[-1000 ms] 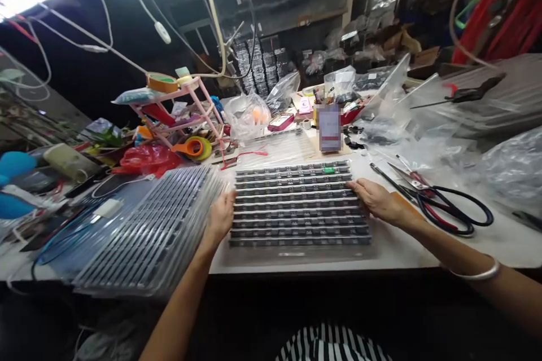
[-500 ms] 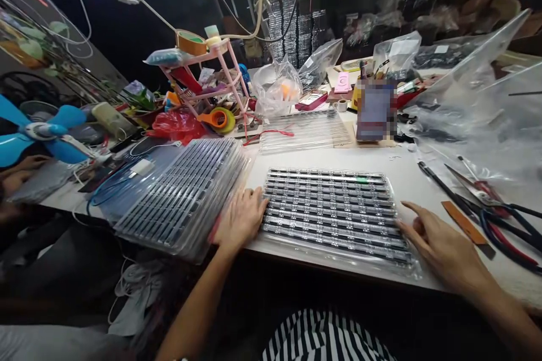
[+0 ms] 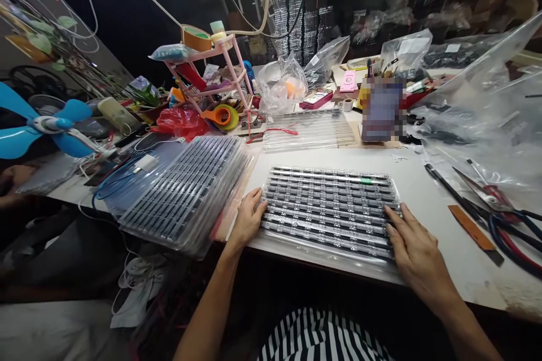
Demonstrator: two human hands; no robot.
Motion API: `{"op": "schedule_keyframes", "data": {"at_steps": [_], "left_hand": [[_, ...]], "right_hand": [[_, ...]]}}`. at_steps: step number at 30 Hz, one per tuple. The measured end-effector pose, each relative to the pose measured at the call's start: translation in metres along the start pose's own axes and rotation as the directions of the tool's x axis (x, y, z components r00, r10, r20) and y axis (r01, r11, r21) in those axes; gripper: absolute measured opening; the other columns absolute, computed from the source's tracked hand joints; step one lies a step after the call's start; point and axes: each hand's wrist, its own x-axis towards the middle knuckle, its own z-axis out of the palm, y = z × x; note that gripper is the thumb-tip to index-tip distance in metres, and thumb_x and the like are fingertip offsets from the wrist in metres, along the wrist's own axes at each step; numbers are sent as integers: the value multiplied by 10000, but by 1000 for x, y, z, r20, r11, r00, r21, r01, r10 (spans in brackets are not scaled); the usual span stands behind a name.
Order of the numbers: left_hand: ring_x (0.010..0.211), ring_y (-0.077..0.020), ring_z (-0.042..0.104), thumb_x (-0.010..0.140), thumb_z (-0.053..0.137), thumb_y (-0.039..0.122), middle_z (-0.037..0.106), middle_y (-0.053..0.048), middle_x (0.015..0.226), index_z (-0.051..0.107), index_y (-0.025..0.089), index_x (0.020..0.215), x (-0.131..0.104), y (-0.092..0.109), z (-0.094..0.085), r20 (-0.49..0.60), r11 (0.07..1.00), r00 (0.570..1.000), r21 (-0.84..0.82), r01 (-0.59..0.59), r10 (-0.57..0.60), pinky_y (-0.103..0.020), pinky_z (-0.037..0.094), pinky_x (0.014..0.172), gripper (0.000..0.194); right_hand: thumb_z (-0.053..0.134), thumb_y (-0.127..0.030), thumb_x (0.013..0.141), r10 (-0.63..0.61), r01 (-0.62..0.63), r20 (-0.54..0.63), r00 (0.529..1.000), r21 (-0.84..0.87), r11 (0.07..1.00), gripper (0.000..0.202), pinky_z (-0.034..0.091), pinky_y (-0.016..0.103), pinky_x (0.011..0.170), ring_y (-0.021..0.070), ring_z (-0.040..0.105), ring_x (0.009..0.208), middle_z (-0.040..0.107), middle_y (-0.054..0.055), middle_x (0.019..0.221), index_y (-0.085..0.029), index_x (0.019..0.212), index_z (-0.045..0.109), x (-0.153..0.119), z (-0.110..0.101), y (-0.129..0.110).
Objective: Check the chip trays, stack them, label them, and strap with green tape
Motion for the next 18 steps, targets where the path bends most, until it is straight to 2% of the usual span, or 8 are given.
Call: {"op": "schedule_keyframes", "data": {"at_steps": [5, 8, 10, 12, 14, 15, 17, 18], "left_hand": [[1186, -209, 522, 888, 447, 392, 552, -117, 1306, 506, 158, 1300, -5, 18, -12, -84, 967, 996, -255, -2, -20, -361, 431, 990, 477], [848, -127, 620, 801, 606, 364, 653, -39, 1104, 507, 248, 1302, -11, 38, -44, -288, 833, 952, -547, -77, -101, -251, 515, 749, 523], [631, -62, 538, 703, 702, 310, 666, 19, 923, 580, 285, 1224, -16, 43, -75, -458, 805, 870, -577, -137, -180, -197, 489, 627, 535], [537, -53, 455, 640, 727, 315, 639, 49, 751, 659, 277, 1111, -20, 34, -110, -660, 841, 710, -510, -183, -246, -237, 503, 631, 478], [521, -66, 429, 581, 752, 307, 605, 82, 679, 671, 314, 1067, -27, 10, -141, -761, 888, 557, -451, -85, -333, -365, 527, 747, 493], [513, -74, 430, 546, 765, 305, 584, 93, 636, 676, 330, 1042, -31, -6, -154, -778, 902, 511, -432, -13, -366, -427, 520, 779, 504], [540, -113, 482, 621, 717, 395, 616, 89, 663, 622, 350, 1133, -39, -38, -173, -808, 940, 481, -282, 192, -340, -519, 493, 794, 522], [583, -153, 529, 656, 683, 451, 642, 75, 679, 611, 345, 1151, -43, -50, -178, -780, 940, 539, -187, 285, -318, -562, 479, 785, 511]], "right_hand": [[377, -442, 947, 99, -102, 27, 995, 212, 972, 450, 384, 551, 1007, 334, 407, 1266, 402, 114, 1419, -206, 1300, 528, 14, -32, -17], [417, -410, 947, 70, -39, -53, 996, 450, 892, 443, 321, 494, 1082, 282, 371, 1300, 382, 48, 1441, -255, 1361, 452, 31, -59, -31], [414, -392, 954, 106, -19, -127, 986, 550, 835, 446, 329, 465, 1089, 262, 398, 1284, 412, 36, 1421, -269, 1382, 419, 38, -70, -31], [418, -396, 953, 167, -49, -165, 972, 553, 832, 432, 338, 446, 1088, 254, 439, 1253, 468, 47, 1375, -257, 1360, 452, 39, -71, -23], [441, -412, 942, 230, -134, -131, 964, 508, 851, 412, 345, 434, 1081, 247, 484, 1210, 540, 66, 1298, -233, 1305, 517, 34, -64, -7], [449, -422, 936, 252, -180, -85, 964, 489, 853, 406, 357, 440, 1070, 248, 507, 1184, 571, 75, 1256, -222, 1276, 542, 31, -58, 1], [461, -441, 923, 262, -238, 8, 965, 448, 862, 400, 381, 464, 1042, 260, 532, 1147, 598, 89, 1205, -212, 1231, 572, 23, -46, 17], [466, -450, 915, 249, -237, 26, 968, 421, 876, 398, 387, 477, 1032, 268, 536, 1137, 598, 91, 1196, -213, 1214, 581, 19, -41, 23]]}}
